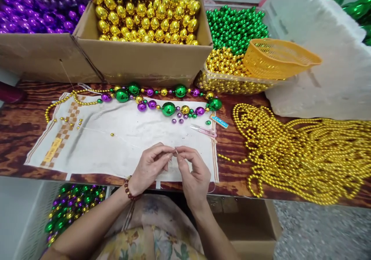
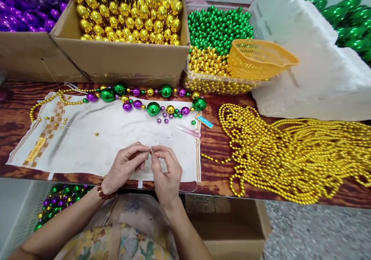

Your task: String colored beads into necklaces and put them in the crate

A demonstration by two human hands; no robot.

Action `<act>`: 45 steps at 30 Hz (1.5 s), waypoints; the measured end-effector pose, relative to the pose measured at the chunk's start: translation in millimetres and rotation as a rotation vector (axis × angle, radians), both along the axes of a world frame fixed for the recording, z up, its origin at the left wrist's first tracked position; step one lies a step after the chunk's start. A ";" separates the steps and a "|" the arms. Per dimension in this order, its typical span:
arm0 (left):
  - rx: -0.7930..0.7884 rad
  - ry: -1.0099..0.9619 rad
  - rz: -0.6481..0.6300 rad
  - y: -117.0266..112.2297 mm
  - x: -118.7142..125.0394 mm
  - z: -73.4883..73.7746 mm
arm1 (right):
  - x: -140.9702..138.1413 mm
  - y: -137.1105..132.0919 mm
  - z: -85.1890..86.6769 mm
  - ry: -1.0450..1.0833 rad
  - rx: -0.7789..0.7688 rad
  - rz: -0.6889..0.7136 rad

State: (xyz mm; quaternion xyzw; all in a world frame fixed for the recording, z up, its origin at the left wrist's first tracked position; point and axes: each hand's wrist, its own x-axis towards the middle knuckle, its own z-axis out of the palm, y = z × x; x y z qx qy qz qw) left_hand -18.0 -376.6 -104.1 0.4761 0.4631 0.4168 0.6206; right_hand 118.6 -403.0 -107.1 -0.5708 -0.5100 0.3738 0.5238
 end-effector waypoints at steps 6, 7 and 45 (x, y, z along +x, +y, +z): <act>-0.124 -0.042 -0.006 -0.6 -2.0 -4.1 | -1.0 0.1 -0.7 -0.014 0.011 0.001; -0.154 -0.047 -0.011 -0.6 -2.3 -4.8 | -1.2 0.1 -0.5 -0.019 0.006 0.001; 0.750 0.546 -0.163 8.2 -16.1 -6.8 | 3.1 11.4 -8.1 0.279 -0.247 0.046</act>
